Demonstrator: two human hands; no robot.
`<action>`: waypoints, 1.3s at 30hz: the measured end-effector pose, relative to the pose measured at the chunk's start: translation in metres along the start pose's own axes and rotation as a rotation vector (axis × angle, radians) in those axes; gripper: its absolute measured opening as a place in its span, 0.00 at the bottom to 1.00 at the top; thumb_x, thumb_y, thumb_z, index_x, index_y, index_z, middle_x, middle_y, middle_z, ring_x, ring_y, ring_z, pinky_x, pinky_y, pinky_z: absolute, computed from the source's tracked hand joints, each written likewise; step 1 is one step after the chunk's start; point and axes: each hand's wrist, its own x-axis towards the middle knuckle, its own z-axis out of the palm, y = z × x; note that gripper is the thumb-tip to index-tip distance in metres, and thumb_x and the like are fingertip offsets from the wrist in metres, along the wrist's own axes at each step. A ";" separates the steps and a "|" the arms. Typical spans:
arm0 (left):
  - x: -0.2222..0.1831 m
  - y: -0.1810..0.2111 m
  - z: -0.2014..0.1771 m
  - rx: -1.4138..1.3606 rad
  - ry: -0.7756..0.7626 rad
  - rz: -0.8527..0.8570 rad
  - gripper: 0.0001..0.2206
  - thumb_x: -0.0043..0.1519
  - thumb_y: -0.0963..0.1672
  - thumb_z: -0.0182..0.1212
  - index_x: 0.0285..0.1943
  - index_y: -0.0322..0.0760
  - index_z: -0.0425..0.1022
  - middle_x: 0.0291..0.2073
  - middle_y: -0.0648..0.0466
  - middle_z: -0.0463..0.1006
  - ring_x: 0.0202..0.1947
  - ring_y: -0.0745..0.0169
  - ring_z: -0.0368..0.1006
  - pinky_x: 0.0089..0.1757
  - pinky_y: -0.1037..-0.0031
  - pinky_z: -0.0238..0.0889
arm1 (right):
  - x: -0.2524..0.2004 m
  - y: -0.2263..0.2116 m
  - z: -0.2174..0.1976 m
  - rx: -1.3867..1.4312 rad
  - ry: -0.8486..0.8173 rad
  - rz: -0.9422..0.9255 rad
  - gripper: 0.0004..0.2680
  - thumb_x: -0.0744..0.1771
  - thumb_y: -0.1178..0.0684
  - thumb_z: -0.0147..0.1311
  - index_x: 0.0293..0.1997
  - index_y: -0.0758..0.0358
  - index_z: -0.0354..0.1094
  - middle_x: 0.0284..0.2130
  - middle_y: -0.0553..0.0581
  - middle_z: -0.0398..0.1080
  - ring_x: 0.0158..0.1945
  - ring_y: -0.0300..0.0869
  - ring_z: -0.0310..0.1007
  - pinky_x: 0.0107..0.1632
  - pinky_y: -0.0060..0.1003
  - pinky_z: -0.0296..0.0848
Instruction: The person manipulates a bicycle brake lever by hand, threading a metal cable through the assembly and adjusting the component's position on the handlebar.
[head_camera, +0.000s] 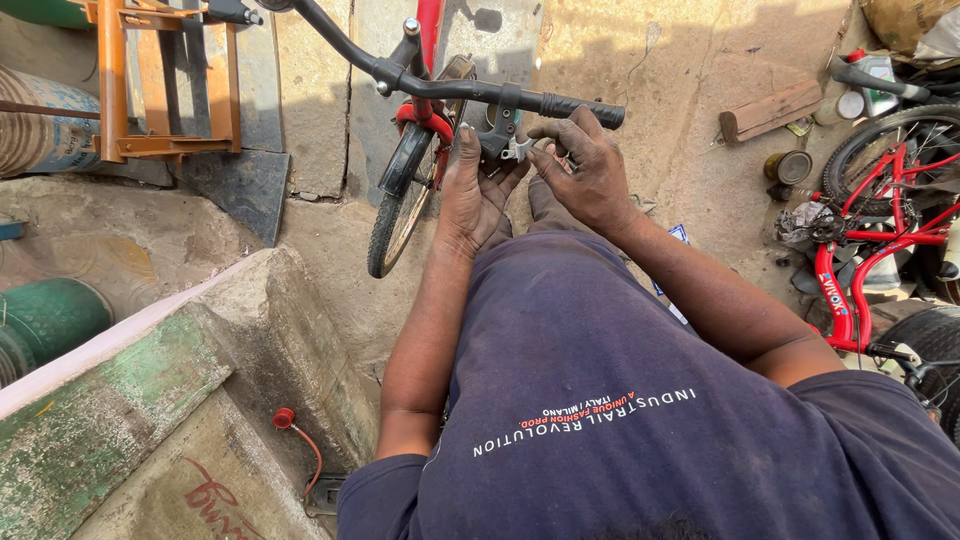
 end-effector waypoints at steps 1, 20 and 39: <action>0.001 -0.001 0.000 0.028 0.029 -0.008 0.32 0.61 0.58 0.63 0.59 0.26 0.70 0.48 0.43 0.78 0.52 0.52 0.77 0.55 0.57 0.76 | 0.002 0.001 0.001 -0.002 0.018 -0.020 0.07 0.69 0.57 0.63 0.51 0.63 0.74 0.41 0.54 0.66 0.40 0.37 0.74 0.39 0.34 0.76; 0.020 -0.025 -0.004 -0.174 -0.001 0.049 0.25 0.65 0.53 0.66 0.58 0.28 0.69 0.47 0.46 0.77 0.51 0.57 0.76 0.58 0.59 0.72 | 0.015 0.003 0.012 -0.161 -0.014 0.002 0.06 0.71 0.53 0.60 0.51 0.61 0.72 0.44 0.55 0.68 0.41 0.40 0.79 0.38 0.34 0.81; 0.023 -0.025 -0.012 -0.134 0.022 -0.013 0.28 0.62 0.56 0.65 0.58 0.31 0.68 0.48 0.45 0.76 0.53 0.56 0.74 0.57 0.57 0.72 | 0.058 -0.007 -0.004 -0.826 -0.404 -0.496 0.07 0.68 0.57 0.51 0.49 0.68 0.69 0.44 0.64 0.73 0.28 0.39 0.75 0.25 0.33 0.73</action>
